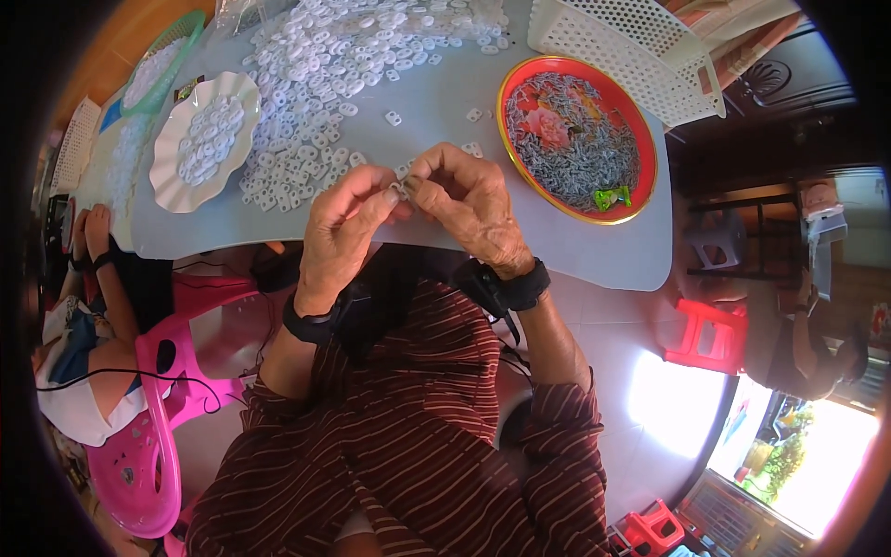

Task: The person picks up a white plastic piece and a small metal part by hand, inserts the metal part into the plastic piece, and places the assembled unit into a red tray.

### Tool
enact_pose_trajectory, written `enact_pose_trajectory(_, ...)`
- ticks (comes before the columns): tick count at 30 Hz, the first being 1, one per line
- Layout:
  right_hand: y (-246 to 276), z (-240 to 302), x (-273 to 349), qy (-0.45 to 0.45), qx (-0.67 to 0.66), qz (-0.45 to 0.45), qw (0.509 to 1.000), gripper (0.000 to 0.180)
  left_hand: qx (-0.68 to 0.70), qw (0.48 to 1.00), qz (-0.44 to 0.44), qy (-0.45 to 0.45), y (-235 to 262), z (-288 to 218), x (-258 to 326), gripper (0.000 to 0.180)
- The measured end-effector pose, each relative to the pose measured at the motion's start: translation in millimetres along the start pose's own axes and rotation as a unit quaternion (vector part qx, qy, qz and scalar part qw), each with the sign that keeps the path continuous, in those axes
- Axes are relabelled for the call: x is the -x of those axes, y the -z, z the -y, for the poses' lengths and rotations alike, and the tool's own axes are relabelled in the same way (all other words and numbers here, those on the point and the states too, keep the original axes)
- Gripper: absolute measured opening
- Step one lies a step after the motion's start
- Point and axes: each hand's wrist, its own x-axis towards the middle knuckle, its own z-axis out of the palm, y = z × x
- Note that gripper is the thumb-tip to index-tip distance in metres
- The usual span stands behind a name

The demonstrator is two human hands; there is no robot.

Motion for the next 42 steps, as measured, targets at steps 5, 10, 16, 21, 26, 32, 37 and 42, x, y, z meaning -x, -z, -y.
enact_pose_trajectory(5,-0.5,1.6,-0.1,0.001,0.003,0.009,1.000,0.007,0.024,0.999,0.004,0.023,0.2,2.0,1.7,0.019)
enact_pose_trajectory(10,0.8,-1.1,-0.4,-0.003,0.005,0.000,1.000,0.008,0.005,1.000,-0.001,0.005,2.2,2.0,0.5,0.017)
enact_pose_trajectory(16,0.0,-2.3,0.8,-0.006,0.001,0.003,1.000,0.007,-0.029,0.999,0.023,0.025,5.9,-5.5,2.1,0.022)
enact_pose_trajectory(21,0.5,-1.7,0.3,-0.018,0.026,0.005,0.999,0.007,-0.031,0.999,0.027,0.035,6.4,-4.1,1.7,0.024)
enact_pose_trajectory(26,-0.1,-2.6,-0.2,-0.012,0.007,0.009,1.000,0.007,-0.049,0.998,0.030,0.027,5.9,-3.3,0.1,0.022)
enact_pose_trajectory(32,-4.0,-3.0,0.0,0.014,0.016,0.000,1.000,0.005,-0.076,0.994,-0.028,-0.079,0.8,7.7,-0.6,0.014)
enact_pose_trajectory(37,1.6,0.3,2.2,-0.006,0.027,0.030,0.999,0.004,-0.103,0.991,0.002,-0.086,4.2,2.2,-1.0,0.010)
enact_pose_trajectory(42,1.8,-2.0,3.0,0.006,0.033,0.039,0.999,0.006,-0.079,0.992,-0.001,-0.094,2.5,1.0,1.2,0.009)
